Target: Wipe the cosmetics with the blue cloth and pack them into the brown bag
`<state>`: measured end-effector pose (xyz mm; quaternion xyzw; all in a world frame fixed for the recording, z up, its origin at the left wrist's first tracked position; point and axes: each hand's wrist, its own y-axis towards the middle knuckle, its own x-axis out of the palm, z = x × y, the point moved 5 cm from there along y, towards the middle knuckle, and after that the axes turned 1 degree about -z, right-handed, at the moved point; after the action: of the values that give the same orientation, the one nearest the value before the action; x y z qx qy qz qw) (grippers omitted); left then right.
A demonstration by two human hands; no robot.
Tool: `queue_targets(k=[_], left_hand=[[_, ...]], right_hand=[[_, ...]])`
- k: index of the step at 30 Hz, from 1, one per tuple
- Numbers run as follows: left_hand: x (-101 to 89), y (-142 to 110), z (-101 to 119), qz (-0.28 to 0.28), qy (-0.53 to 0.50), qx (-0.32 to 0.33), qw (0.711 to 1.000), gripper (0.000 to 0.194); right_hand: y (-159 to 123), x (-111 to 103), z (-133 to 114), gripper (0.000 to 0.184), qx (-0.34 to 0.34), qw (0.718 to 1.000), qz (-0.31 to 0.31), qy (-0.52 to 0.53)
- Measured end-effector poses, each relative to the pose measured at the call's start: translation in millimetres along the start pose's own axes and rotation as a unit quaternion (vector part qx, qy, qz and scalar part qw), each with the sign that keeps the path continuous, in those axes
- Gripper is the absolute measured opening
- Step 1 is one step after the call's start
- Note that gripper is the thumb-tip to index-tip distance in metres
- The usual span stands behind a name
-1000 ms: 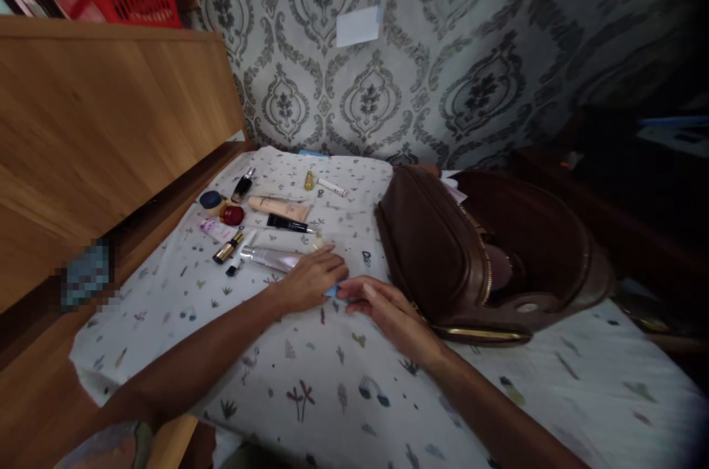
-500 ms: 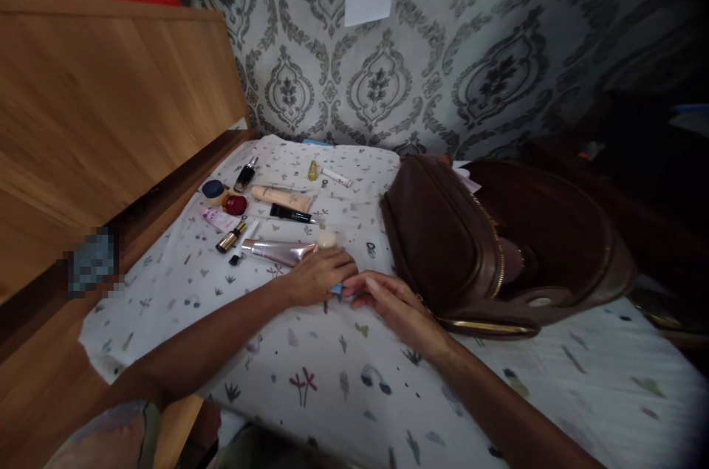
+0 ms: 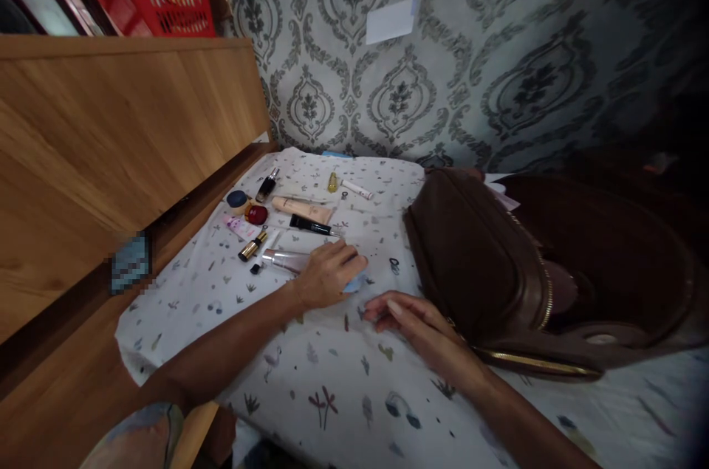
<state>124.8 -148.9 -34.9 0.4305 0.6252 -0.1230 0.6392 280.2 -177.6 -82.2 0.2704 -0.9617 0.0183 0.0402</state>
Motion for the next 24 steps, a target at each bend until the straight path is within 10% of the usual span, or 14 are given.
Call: queue_targets(k=[14, 24], left_hand=[[-13.8, -3, -68, -0.022, 0.015, -0.27, 0.962, 0.036], [-72.8, -85, -193, 0.045, 0.091, -0.579, 0.809, 0.032]], right_hand=[[0, -2, 6, 0.05, 0.011, 1.0, -0.011, -0.001], [0, 1, 0, 0.049, 0.007, 1.0, -0.013, -0.001]])
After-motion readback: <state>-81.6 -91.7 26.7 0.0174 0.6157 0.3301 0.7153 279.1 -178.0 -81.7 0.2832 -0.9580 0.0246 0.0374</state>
